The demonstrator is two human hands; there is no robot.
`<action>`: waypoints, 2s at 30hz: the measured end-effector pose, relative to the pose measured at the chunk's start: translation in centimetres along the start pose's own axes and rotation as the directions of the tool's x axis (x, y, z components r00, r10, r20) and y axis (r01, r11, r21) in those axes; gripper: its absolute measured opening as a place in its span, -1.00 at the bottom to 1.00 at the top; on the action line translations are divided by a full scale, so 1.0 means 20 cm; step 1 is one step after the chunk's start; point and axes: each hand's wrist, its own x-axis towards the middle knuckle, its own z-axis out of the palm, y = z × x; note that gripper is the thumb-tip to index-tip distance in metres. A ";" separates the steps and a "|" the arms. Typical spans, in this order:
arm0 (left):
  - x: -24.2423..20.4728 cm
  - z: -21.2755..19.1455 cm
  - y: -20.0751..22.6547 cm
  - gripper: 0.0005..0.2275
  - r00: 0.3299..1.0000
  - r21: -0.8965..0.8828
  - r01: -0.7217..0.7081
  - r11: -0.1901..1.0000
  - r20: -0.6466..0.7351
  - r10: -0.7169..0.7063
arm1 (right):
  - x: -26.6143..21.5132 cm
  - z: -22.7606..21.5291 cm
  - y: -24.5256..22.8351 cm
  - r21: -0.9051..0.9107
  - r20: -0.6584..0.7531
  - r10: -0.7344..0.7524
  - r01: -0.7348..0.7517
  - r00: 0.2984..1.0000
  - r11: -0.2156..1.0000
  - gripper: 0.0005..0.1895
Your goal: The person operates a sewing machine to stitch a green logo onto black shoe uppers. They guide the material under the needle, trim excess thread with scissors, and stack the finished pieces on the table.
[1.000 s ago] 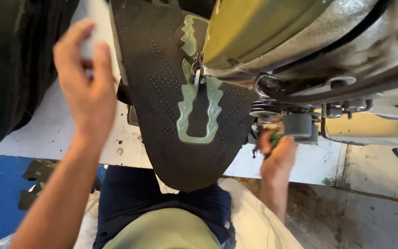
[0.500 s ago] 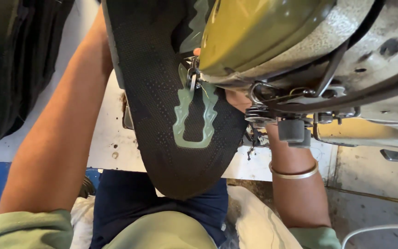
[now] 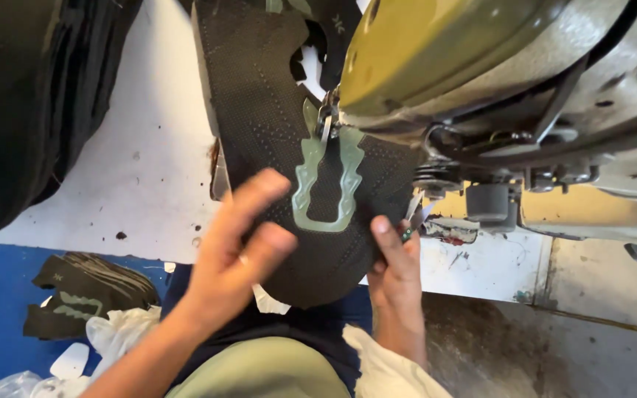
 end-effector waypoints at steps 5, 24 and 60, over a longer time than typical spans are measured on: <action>-0.02 0.08 0.15 -0.45 0.989 0.205 0.035 0.978 0.131 -0.063 | -0.14 0.47 -0.21 -0.068 0.047 -0.021 0.024 0.999 0.997 -0.61; 0.02 0.18 0.03 -0.38 0.996 0.242 -0.050 0.969 0.080 0.031 | 0.02 0.42 -0.23 -0.093 -0.007 -0.068 0.067 0.998 0.993 -0.59; 0.29 0.03 0.07 -0.29 0.937 0.168 -0.043 0.985 0.348 -0.018 | 0.08 0.35 -0.07 -0.019 -0.035 -0.062 0.061 0.997 0.998 -0.62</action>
